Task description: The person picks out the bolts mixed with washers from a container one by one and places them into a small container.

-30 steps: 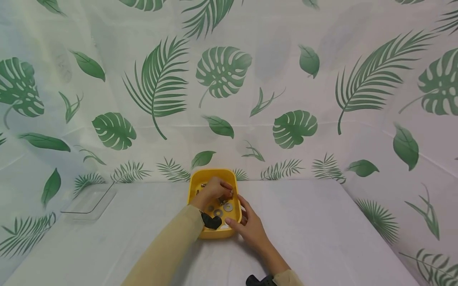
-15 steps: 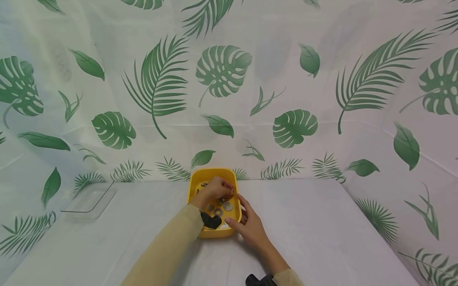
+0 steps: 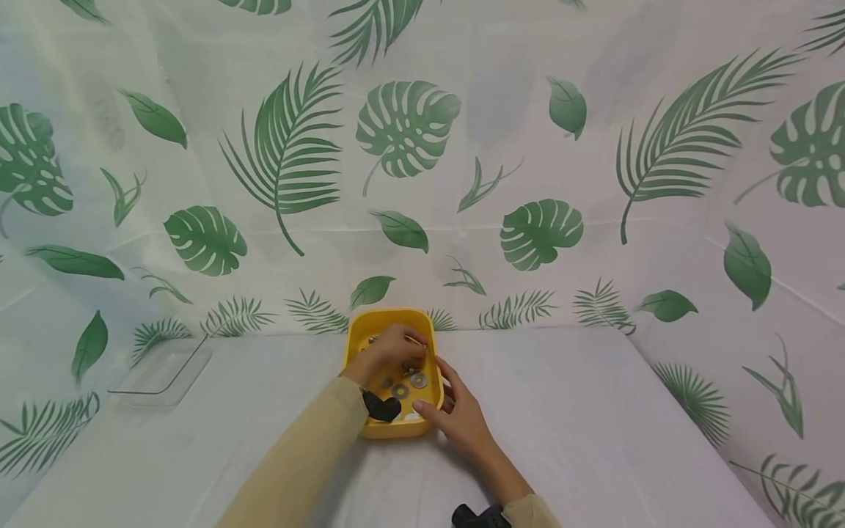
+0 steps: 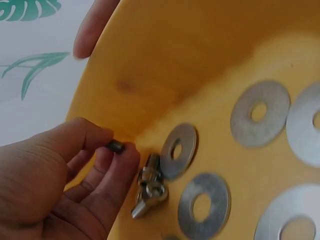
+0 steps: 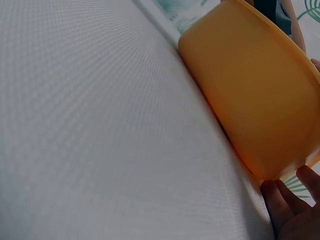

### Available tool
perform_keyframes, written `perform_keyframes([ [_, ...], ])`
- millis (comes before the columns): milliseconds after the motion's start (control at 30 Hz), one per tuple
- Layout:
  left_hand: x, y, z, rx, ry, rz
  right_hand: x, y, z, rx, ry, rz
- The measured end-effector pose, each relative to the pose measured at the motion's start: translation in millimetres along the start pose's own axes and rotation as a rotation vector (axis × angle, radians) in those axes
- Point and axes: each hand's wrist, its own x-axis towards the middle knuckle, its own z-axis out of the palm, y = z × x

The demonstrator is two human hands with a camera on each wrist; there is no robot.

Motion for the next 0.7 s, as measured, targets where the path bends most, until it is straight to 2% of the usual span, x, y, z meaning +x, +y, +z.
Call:
perform_keyframes([
  [67,-0.1,-1.3,-3.4,0.003,-0.002,0.006,0.3,0,0,-0.001,-0.002,0.001],
  [300,-2.0,-2.4,-13.1,-0.078,-0.033,-0.001,0.0,1,0,-0.002,-0.001,0.012],
  [433,-8.3,1.2,-18.7,-0.077,-0.021,0.0,0.4,3,0,0.0,-0.002,0.014],
  [567,-15.0,5.4,-24.1,-0.072,-0.026,0.027,0.5,2,1,-0.003,-0.004,0.017],
  [700,-17.4,6.5,-30.5,-0.078,-0.034,0.017,1.1,1,1,-0.018,0.0,0.021],
])
